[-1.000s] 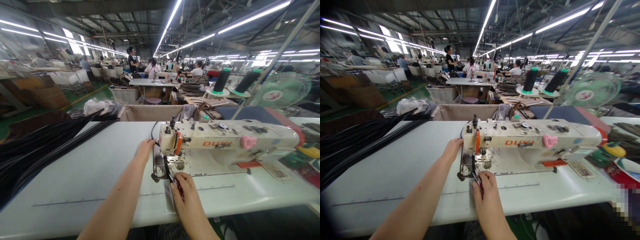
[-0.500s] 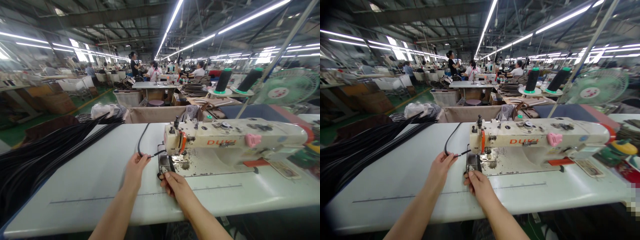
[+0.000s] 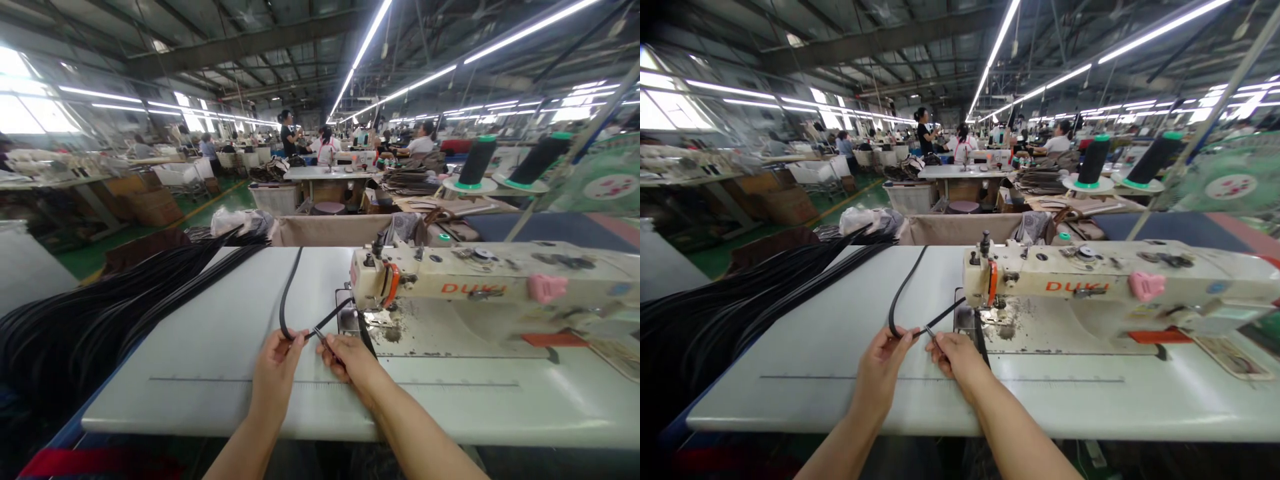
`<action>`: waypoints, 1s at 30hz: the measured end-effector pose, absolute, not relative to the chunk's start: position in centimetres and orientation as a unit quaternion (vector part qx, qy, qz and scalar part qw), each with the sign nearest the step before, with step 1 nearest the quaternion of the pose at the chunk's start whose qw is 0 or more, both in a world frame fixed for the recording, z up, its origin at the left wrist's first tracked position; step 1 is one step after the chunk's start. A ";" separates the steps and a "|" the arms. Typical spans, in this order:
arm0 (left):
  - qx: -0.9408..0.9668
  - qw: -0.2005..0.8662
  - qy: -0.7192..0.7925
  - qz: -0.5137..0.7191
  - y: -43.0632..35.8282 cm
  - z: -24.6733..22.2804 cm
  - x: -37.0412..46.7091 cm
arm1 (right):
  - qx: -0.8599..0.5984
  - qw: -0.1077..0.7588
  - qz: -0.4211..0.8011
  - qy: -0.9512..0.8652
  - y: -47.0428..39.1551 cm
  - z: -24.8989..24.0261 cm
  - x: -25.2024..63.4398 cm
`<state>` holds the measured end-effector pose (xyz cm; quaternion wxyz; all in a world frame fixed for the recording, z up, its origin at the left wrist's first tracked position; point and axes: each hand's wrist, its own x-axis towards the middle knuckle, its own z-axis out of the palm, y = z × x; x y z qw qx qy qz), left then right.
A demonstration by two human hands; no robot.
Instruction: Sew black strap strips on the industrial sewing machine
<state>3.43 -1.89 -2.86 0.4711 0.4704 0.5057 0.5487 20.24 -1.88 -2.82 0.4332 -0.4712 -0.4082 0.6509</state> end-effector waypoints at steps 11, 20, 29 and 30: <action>0.510 0.472 0.509 0.509 -2.3 -3.5 2.2 | -0.579 0.410 0.432 -0.557 -3.6 -1.7 21.7; 0.578 0.477 0.517 0.414 -0.6 -4.8 0.5 | -0.722 0.051 -0.015 -0.690 -8.2 -3.1 25.3; 0.654 0.272 0.628 0.323 1.8 -4.9 -5.9 | -0.727 -0.055 0.022 -0.684 -8.4 -1.9 24.8; 0.663 0.241 0.634 0.315 2.2 -4.8 -7.2 | -0.727 -0.055 0.023 -0.684 -8.3 -1.9 24.8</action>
